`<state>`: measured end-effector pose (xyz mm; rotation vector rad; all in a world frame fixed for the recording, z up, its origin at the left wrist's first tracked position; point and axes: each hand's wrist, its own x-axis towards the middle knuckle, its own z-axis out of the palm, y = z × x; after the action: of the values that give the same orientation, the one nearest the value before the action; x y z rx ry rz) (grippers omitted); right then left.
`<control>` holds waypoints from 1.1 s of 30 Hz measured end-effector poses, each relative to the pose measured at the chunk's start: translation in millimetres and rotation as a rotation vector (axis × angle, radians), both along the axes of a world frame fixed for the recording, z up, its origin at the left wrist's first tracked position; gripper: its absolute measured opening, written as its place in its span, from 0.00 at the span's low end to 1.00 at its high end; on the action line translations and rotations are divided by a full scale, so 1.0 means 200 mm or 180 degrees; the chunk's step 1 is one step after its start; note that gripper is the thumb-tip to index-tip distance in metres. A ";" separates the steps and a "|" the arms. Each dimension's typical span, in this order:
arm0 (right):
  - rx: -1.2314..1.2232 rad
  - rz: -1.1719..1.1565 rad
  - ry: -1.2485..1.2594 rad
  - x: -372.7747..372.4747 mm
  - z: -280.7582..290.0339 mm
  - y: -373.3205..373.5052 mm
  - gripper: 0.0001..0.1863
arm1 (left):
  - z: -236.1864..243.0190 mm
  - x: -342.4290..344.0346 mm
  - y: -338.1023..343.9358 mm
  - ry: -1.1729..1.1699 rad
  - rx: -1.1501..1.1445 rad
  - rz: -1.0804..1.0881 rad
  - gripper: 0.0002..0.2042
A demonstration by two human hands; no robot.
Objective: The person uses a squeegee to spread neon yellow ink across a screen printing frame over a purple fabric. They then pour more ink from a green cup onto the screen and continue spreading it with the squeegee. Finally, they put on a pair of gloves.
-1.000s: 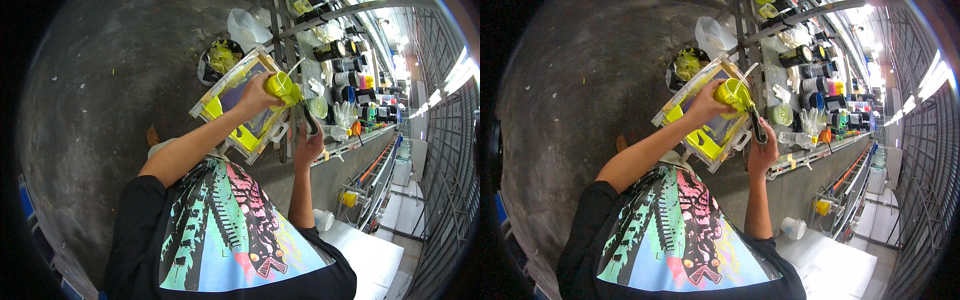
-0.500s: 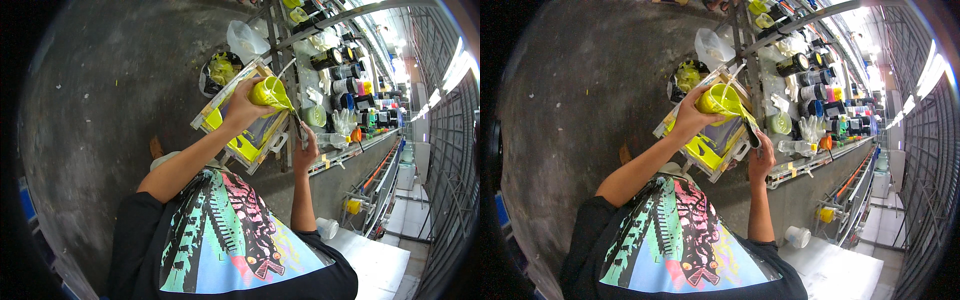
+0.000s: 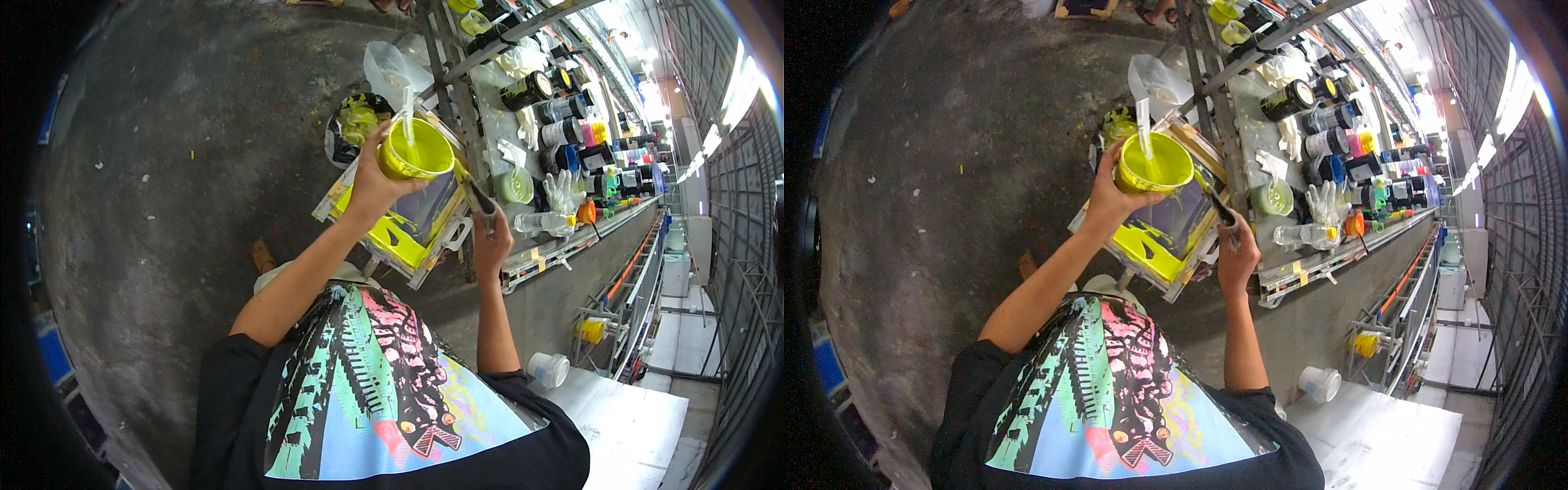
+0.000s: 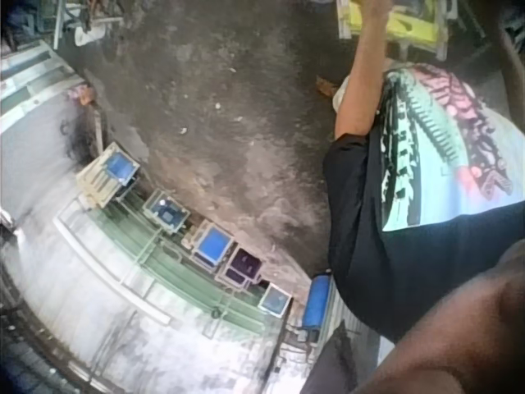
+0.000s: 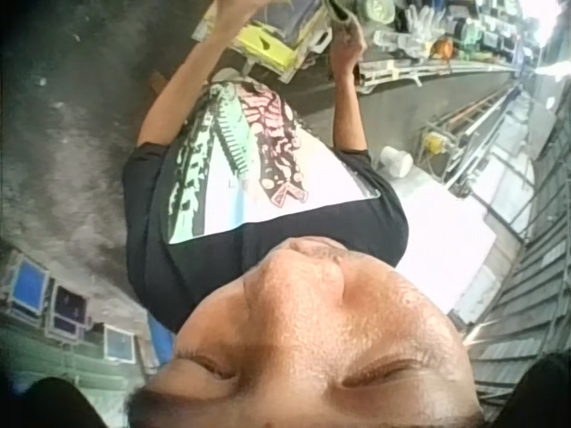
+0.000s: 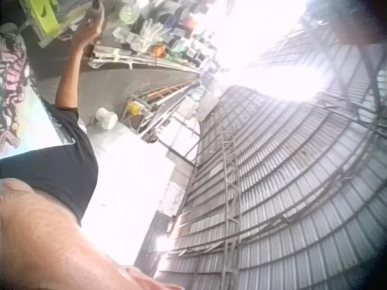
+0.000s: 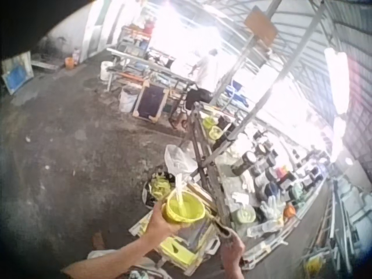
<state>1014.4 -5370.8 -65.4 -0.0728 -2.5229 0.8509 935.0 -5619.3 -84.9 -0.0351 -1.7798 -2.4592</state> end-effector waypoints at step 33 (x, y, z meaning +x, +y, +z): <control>-0.3336 0.0532 -0.0078 -0.08 -0.03 -0.03 0.19 | -0.41 -0.02 0.06 0.0200 -0.0775 -0.0007 0.46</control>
<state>998.3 -5376.0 -71.4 -0.2049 -1.8432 2.1370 931.6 -5606.9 -166.0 -0.1321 -2.0400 -2.2018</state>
